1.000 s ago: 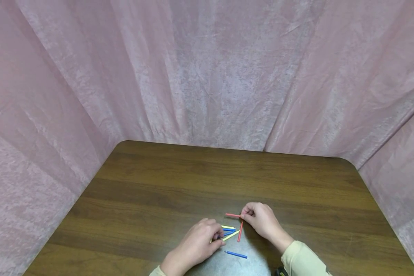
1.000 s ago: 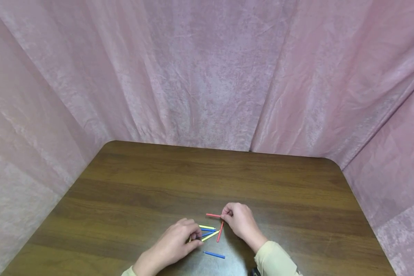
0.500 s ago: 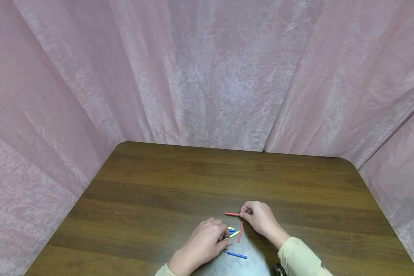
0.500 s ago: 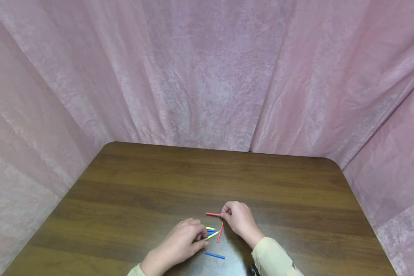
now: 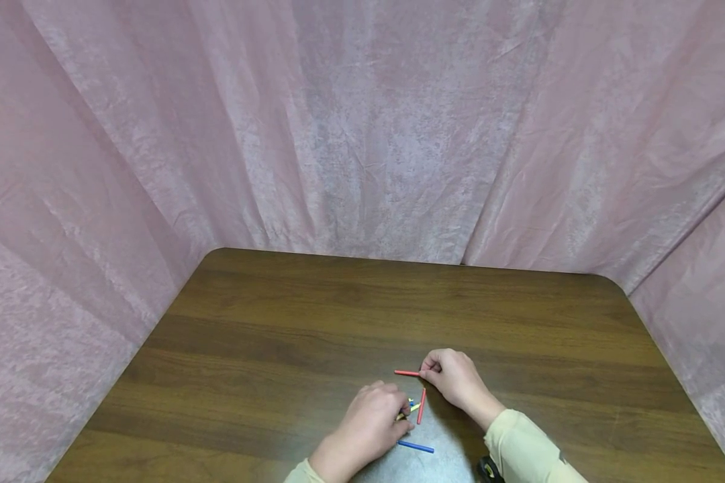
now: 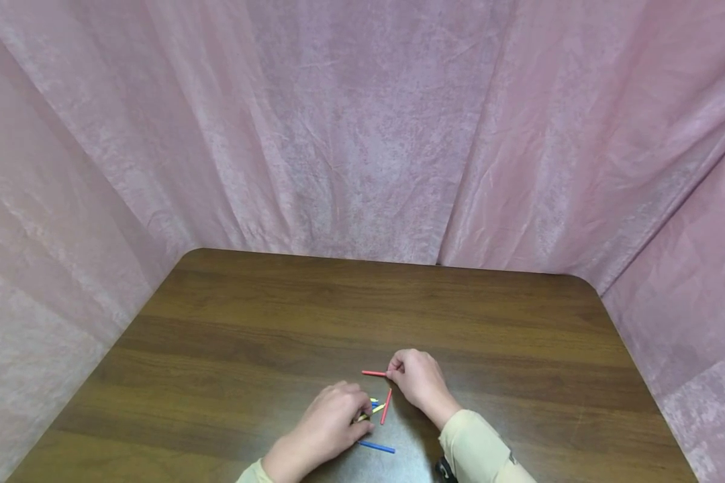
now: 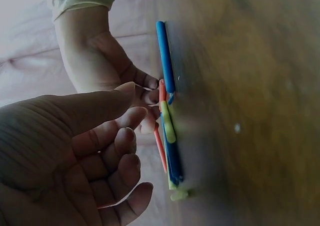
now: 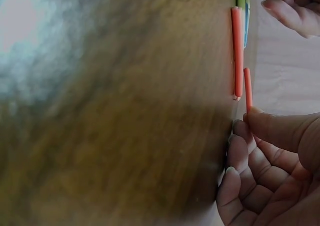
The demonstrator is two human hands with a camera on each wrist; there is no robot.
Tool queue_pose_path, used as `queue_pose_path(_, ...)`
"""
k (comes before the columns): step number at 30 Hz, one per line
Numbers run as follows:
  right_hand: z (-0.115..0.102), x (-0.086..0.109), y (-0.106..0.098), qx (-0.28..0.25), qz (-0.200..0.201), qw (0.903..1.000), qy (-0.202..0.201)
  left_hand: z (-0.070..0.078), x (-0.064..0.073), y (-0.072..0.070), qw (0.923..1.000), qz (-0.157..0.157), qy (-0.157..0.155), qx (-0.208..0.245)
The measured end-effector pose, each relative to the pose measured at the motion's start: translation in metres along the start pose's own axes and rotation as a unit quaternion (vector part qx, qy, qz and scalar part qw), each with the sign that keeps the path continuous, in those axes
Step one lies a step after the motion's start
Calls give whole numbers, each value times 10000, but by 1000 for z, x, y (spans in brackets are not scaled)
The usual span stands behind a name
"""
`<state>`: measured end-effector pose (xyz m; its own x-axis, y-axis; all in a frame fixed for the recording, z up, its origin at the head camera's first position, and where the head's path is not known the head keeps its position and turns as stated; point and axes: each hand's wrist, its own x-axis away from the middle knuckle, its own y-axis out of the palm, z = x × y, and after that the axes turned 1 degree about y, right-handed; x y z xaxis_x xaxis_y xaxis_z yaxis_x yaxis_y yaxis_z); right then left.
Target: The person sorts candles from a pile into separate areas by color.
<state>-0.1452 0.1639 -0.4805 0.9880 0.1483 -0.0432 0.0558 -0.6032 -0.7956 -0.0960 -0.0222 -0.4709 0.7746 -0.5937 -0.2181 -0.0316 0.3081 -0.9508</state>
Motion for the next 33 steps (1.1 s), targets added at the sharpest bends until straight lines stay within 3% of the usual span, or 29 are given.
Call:
queue_pose_path(16,-1,-1,-1,110,-164,9997,107,7,-9,6,9997,-64,-219,-92)
queue_pose_path(28,-1,-2,2,153,-112,9997,121,11,-16,9,9984,169,3,-539)
queue_pose_path(33,-1,-3,1,181,-87,9997,137,14,-19,9,9977,-40,-49,-670)
